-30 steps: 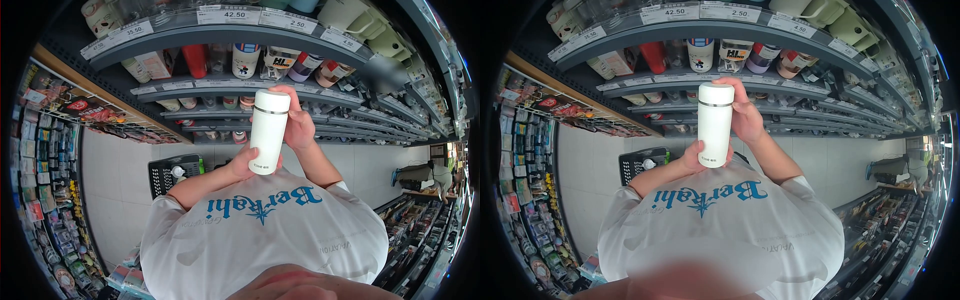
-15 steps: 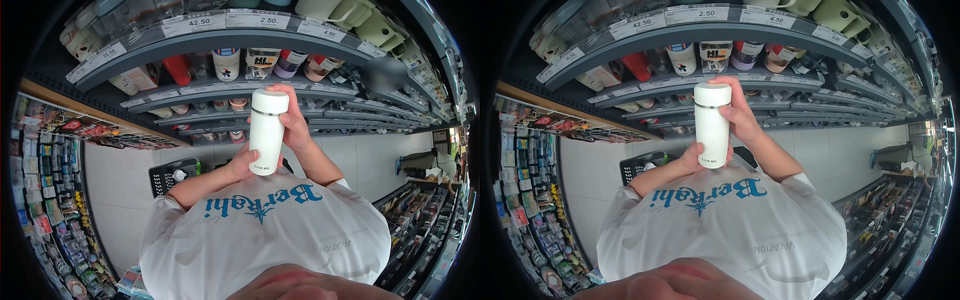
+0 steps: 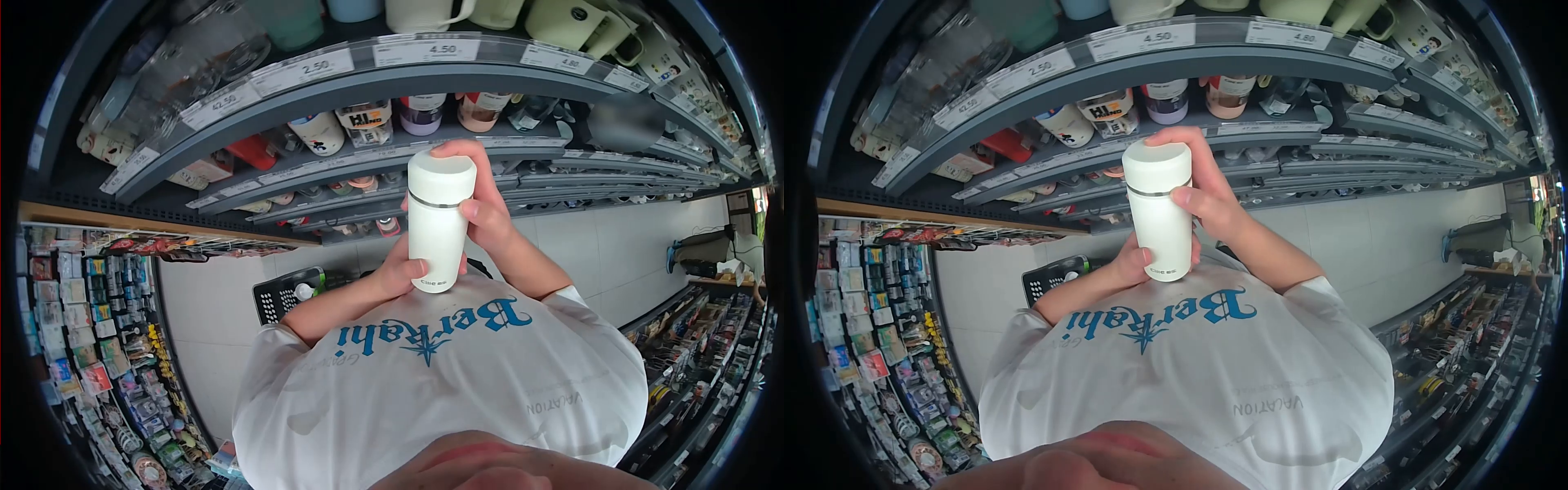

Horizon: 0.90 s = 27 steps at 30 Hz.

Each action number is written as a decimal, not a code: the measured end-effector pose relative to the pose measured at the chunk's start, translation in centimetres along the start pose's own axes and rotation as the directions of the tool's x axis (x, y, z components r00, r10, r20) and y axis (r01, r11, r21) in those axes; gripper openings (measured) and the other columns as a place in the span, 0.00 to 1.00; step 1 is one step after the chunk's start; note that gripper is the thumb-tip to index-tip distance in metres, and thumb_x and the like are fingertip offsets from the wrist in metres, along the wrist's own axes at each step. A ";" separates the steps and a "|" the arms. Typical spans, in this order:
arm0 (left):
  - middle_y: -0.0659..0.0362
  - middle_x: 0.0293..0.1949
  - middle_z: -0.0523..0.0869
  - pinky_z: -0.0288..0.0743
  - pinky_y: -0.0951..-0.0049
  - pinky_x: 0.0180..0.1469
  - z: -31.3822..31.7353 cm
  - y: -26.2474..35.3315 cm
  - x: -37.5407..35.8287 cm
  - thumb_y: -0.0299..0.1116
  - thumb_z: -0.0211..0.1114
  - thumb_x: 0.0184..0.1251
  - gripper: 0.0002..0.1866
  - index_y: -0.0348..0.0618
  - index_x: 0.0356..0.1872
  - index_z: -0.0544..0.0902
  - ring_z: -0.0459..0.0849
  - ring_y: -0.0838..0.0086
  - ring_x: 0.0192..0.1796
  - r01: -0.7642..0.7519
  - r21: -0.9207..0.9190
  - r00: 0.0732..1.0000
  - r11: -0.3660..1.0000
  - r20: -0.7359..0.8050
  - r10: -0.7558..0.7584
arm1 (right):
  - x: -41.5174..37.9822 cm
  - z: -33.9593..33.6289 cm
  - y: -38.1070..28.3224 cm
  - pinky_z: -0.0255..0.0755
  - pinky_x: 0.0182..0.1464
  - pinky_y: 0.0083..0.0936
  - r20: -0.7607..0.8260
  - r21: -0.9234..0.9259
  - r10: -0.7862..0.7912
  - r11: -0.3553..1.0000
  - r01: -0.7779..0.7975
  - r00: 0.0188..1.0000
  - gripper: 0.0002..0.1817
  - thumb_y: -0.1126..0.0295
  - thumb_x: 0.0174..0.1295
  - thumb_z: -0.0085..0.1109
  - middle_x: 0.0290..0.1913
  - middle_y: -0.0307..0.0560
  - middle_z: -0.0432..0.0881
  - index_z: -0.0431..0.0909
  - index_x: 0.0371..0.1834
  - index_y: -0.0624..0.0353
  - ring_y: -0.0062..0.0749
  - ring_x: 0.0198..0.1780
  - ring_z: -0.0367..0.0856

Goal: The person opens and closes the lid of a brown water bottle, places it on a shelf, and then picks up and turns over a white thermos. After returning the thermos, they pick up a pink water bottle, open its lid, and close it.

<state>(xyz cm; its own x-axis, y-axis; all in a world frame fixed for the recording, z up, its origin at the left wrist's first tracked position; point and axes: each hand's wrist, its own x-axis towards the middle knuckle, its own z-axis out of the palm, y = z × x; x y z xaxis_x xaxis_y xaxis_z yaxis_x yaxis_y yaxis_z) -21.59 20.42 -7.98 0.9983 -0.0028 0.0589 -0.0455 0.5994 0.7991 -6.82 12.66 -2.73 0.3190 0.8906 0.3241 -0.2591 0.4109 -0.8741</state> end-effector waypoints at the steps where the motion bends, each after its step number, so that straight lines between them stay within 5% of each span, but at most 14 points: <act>1: 0.49 0.41 0.83 0.80 0.72 0.39 0.3 -0.1 0.5 0.68 0.68 0.51 0.45 0.35 0.56 0.71 0.84 0.69 0.40 0.006 0.008 1.000 1.000 0.001 -0.006 | -0.1 -0.4 -0.4 0.71 0.56 0.29 0.003 0.002 0.001 1.000 -0.001 1.000 0.35 0.50 0.62 0.57 0.56 0.49 0.72 0.57 0.66 0.56 0.32 0.56 0.74; 6: 0.49 0.41 0.83 0.80 0.73 0.39 2.2 0.1 3.0 0.70 0.68 0.50 0.47 0.35 0.56 0.72 0.85 0.70 0.40 0.009 0.071 1.000 0.997 -0.024 -0.007 | -0.7 -2.6 -2.3 0.71 0.55 0.29 0.014 0.028 0.012 1.000 -0.012 1.000 0.35 0.48 0.62 0.55 0.55 0.49 0.72 0.58 0.66 0.54 0.32 0.56 0.74; 8: 0.51 0.42 0.83 0.79 0.73 0.41 2.5 -0.3 3.6 0.66 0.69 0.51 0.44 0.35 0.56 0.73 0.85 0.69 0.42 0.012 0.063 1.000 0.998 -0.009 -0.012 | -0.8 -3.4 -2.8 0.82 0.46 0.41 -0.018 0.047 0.018 0.999 -0.018 1.000 0.37 0.45 0.59 0.58 0.53 0.56 0.75 0.57 0.64 0.53 0.49 0.47 0.84; 9: 0.52 0.43 0.84 0.79 0.72 0.44 2.8 -0.6 4.4 0.62 0.69 0.53 0.41 0.36 0.56 0.73 0.84 0.69 0.44 0.016 0.059 1.000 0.998 0.003 -0.017 | -1.1 -4.2 -3.4 0.82 0.46 0.41 -0.015 0.058 0.004 0.998 -0.003 1.000 0.37 0.45 0.59 0.58 0.53 0.56 0.75 0.57 0.64 0.53 0.49 0.47 0.84; 11: 0.52 0.43 0.84 0.79 0.72 0.44 3.4 -0.7 5.1 0.64 0.69 0.52 0.41 0.36 0.56 0.74 0.84 0.69 0.45 0.011 0.094 1.000 0.996 -0.007 -0.011 | -1.6 -4.9 -4.1 0.73 0.53 0.29 0.030 0.105 0.040 0.994 -0.043 0.999 0.35 0.45 0.61 0.54 0.55 0.48 0.72 0.59 0.66 0.53 0.32 0.55 0.75; 22: 0.51 0.45 0.82 0.80 0.71 0.45 6.7 -2.1 9.0 0.71 0.68 0.50 0.49 0.36 0.59 0.70 0.84 0.69 0.46 0.030 0.282 0.995 0.959 -0.100 -0.001 | -3.2 -9.1 -6.7 0.72 0.55 0.31 0.096 0.086 -0.035 0.996 0.027 0.995 0.33 0.49 0.63 0.53 0.55 0.49 0.72 0.58 0.66 0.54 0.32 0.56 0.75; 25: 0.51 0.47 0.82 0.80 0.69 0.47 7.1 -2.9 9.7 0.69 0.69 0.51 0.48 0.37 0.61 0.69 0.84 0.67 0.48 0.035 0.301 0.994 0.953 -0.110 -0.002 | -3.9 -9.9 -7.4 0.71 0.56 0.31 0.095 0.105 -0.030 0.994 0.020 0.995 0.34 0.53 0.63 0.55 0.55 0.48 0.72 0.57 0.69 0.55 0.32 0.56 0.75; 27: 0.51 0.48 0.84 0.80 0.68 0.50 7.5 -3.5 10.1 0.58 0.74 0.51 0.44 0.37 0.62 0.70 0.85 0.67 0.50 0.027 0.252 0.990 0.967 -0.138 0.008 | -4.3 -10.4 -7.9 0.71 0.57 0.30 0.081 0.109 -0.025 0.994 0.016 0.996 0.36 0.55 0.62 0.57 0.55 0.48 0.72 0.56 0.70 0.55 0.31 0.55 0.75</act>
<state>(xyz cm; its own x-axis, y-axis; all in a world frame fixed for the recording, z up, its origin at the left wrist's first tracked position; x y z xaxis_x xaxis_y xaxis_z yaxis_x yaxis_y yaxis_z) -11.67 12.27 -5.74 0.9935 0.1120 -0.0177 -0.0262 0.3785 0.9252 3.31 3.58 -0.93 0.2502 0.8929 0.3744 -0.3521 0.4441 -0.8239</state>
